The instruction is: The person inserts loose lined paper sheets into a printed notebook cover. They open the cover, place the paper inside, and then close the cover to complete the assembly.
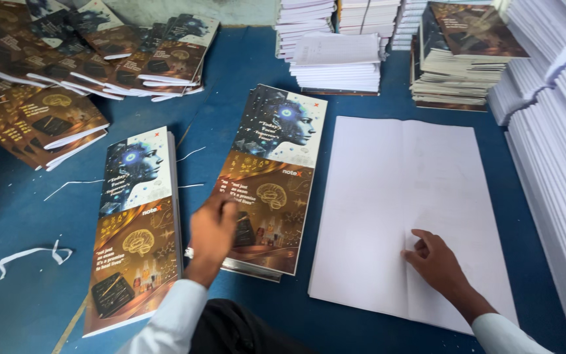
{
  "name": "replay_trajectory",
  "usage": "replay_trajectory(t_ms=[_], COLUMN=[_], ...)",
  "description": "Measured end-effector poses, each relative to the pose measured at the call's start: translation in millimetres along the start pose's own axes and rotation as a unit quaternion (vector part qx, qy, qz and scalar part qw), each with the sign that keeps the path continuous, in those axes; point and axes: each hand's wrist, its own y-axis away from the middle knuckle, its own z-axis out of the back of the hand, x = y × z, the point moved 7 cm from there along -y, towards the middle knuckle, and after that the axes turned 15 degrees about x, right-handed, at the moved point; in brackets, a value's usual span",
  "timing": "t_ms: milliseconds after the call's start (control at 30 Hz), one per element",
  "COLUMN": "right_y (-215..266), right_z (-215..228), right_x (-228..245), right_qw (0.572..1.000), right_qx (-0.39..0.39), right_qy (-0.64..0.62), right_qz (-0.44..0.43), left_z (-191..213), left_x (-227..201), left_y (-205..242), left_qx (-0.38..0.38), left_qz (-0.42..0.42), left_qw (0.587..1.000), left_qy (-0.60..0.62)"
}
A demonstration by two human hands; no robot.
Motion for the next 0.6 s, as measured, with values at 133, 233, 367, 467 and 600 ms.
replay_trajectory(t_ms=[133, 233, 367, 467, 600], right_y=[3.6, 7.9, 9.6, 9.9, 15.9], right_z=[0.2, 1.9, 2.0, 2.5, 1.5], right_x=[4.4, 5.9, 7.9, 10.9, 22.7], right_qw=[1.000, 1.000, 1.000, 1.000, 1.000], right_qx=[0.006, 0.002, -0.011, -0.005, 0.007], right_qy=[-0.006, -0.001, 0.001, 0.004, 0.028], right_qz=[-0.016, -0.020, 0.005, 0.001, -0.012], left_z=[-63.2, -108.7, -151.2, -177.0, -199.1], left_x=[-14.4, -20.8, -24.2, -15.9, -18.6], left_y=[-27.8, -35.7, -35.3, -27.0, -13.3], left_qx=[0.084, 0.120, 0.146, 0.224, 0.296], left_qz=[0.023, 0.050, 0.075, 0.130, 0.104], left_qw=[0.996, 0.988, 0.982, 0.957, 0.931], left_qy=[0.033, 0.079, 0.094, 0.132, 0.188])
